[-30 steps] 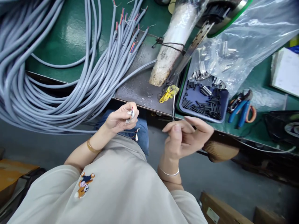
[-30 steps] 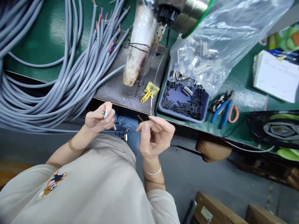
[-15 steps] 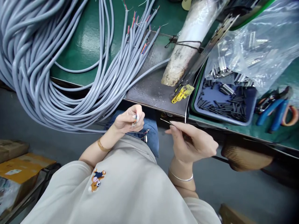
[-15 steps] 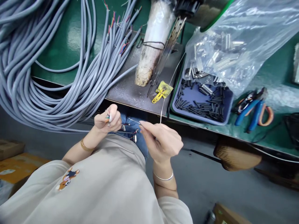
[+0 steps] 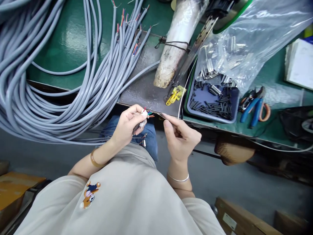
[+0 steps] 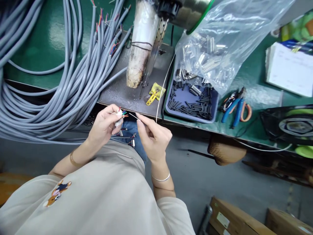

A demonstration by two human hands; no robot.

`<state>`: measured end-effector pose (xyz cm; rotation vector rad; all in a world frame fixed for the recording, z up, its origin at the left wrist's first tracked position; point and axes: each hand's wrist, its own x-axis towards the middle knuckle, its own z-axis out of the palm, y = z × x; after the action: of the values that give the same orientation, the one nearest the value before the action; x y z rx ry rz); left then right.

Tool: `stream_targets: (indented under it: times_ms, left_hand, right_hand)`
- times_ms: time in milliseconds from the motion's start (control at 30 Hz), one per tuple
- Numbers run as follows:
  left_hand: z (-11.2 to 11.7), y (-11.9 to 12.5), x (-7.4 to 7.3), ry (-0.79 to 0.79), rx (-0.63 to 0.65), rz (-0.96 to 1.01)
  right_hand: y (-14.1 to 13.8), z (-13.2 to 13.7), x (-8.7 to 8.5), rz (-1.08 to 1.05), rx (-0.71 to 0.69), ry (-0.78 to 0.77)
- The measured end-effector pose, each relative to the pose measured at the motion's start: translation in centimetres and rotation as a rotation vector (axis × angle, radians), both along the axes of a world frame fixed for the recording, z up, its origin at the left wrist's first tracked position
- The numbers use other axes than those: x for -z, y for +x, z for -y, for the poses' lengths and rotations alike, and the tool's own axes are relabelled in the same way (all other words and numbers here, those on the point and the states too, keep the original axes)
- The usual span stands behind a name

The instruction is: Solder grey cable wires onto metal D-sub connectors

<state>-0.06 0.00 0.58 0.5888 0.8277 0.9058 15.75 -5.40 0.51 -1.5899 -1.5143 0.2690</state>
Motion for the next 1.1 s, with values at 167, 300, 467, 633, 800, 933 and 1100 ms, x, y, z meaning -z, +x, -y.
stream_targets:
  times_ms: [167,300,467,633,800,933,1100]
  left_hand:
    - [0.2,0.6,0.1,0.057,0.007,-0.011]
    - [0.2,0.6,0.3,0.077,-0.014,-0.003]
    - [0.2,0.4,1.1,0.163,0.006,0.036]
    - [-0.1,-0.1,1.9,0.202,0.067,0.072]
    - [-0.1,-0.5,2.3,0.219,0.088,0.06]
    - [0.0,-0.4,2.1,0.21,0.074,0.031]
    - [0.3,0.0,1.4,0.187,0.049,0.023]
  right_hand:
    - [-0.3,-0.1,-0.1,0.074,-0.111,0.023]
    - [-0.1,-0.2,0.2,0.137,-0.197,0.097]
    - [0.4,-0.2,0.5,0.311,-0.306,0.157]
    - [0.6,-0.4,0.3,0.459,-0.393,0.299]
    - [0.6,-0.4,0.2,0.454,-0.403,0.352]
    - [0.8,-0.4,0.6,0.42,-0.323,0.315]
    - [0.9,-0.2,0.9,0.274,-0.262,0.195]
